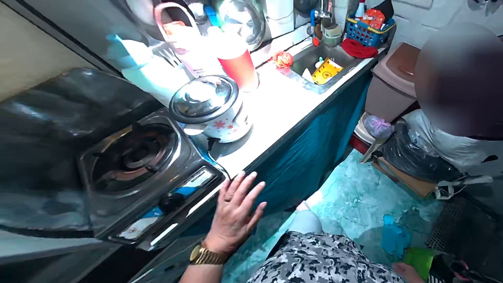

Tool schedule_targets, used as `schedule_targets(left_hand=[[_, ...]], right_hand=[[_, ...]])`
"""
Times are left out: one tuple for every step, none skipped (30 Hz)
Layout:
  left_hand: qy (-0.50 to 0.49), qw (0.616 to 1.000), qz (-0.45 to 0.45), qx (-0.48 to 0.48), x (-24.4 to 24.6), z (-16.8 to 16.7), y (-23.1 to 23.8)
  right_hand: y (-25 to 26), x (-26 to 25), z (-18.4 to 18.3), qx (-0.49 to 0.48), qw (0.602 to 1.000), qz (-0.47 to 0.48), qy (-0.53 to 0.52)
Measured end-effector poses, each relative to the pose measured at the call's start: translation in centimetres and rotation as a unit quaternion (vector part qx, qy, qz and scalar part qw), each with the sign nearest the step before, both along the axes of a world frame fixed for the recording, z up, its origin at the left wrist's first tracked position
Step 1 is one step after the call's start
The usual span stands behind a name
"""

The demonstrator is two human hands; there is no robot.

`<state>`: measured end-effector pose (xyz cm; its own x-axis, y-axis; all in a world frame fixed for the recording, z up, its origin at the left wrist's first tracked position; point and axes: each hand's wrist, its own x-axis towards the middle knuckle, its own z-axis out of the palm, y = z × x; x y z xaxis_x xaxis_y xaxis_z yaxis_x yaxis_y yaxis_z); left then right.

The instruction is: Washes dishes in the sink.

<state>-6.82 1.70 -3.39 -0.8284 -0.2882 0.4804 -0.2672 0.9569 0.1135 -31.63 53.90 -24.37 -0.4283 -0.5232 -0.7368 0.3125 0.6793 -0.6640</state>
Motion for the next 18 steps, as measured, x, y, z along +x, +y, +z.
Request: schedule_targets(left_hand=[[0.001, 1.000, -0.013, 0.012, -1.4, -0.7, -0.5], [0.005, 0.999, -0.022, 0.023, -2.9, -1.4, -1.2], [0.010, 0.999, -0.024, 0.031, -4.3, -2.0, -2.0], [0.015, 0.999, -0.022, 0.036, -5.7, -2.6, -2.9], [0.021, 0.999, -0.018, 0.042, -7.1, -3.3, -3.9], [0.029, 0.998, -0.010, 0.049, -8.5, -4.1, -4.9], [0.037, 0.998, 0.000, 0.054, -9.9, -5.0, -5.9], [0.043, 0.997, 0.014, 0.061, -11.3, -6.0, -7.0], [0.044, 0.996, 0.033, 0.067, -12.5, -6.9, -8.0], [0.041, 0.996, 0.056, 0.064, -13.6, -7.8, -9.0], [0.034, 0.994, 0.080, 0.062, -14.6, -8.6, -10.0], [0.026, 0.991, 0.103, 0.078, -15.6, -9.3, -10.9], [0.016, 0.987, 0.127, 0.101, -16.4, -9.9, -11.5], [-0.001, 0.980, 0.152, 0.129, -16.7, -10.4, -11.8], [-0.024, 0.971, 0.176, 0.162, -16.9, -10.4, -12.0], [-0.051, 0.960, 0.197, 0.192, -17.1, -10.4, -12.3], [-0.059, 0.956, 0.204, 0.202, -17.3, -10.4, -12.5], [-0.052, 0.960, 0.200, 0.189, -17.3, -10.6, -12.6]], right_hand=[[-0.9, -0.9, -2.3, 0.094, 0.995, -0.024, -0.009], [-2.1, -2.1, -3.9, 0.147, 0.989, -0.035, 0.000], [-4.0, -3.3, -3.5, 0.169, 0.985, -0.031, 0.010], [-6.4, -4.6, -1.6, 0.170, 0.985, -0.023, 0.012], [-8.6, -5.9, 0.1, 0.160, 0.987, -0.020, 0.014], [-10.7, -7.3, 1.4, 0.146, 0.989, -0.021, 0.020], [-12.5, -8.9, 2.0, 0.129, 0.991, -0.022, 0.032], [-14.4, -10.6, 2.4, 0.111, 0.992, -0.023, 0.048], [-16.3, -12.3, 2.7, 0.097, 0.993, -0.023, 0.062], [-18.4, -13.9, 3.3, 0.089, 0.993, -0.018, 0.073], [-20.7, -15.6, 4.1, 0.082, 0.993, -0.007, 0.084], [-23.0, -17.4, 5.0, 0.079, 0.992, 0.014, 0.093], [-25.0, -19.0, 5.8, 0.077, 0.991, 0.043, 0.104], [-26.8, -20.2, 6.6, 0.075, 0.988, 0.077, 0.115], [-28.8, -21.4, 7.5, 0.072, 0.983, 0.111, 0.127], [-31.1, -22.8, 8.5, 0.070, 0.976, 0.146, 0.144], [-33.5, -24.1, 9.7, 0.068, 0.968, 0.177, 0.166], [-35.7, -25.1, 11.0, 0.068, 0.959, 0.202, 0.188]])
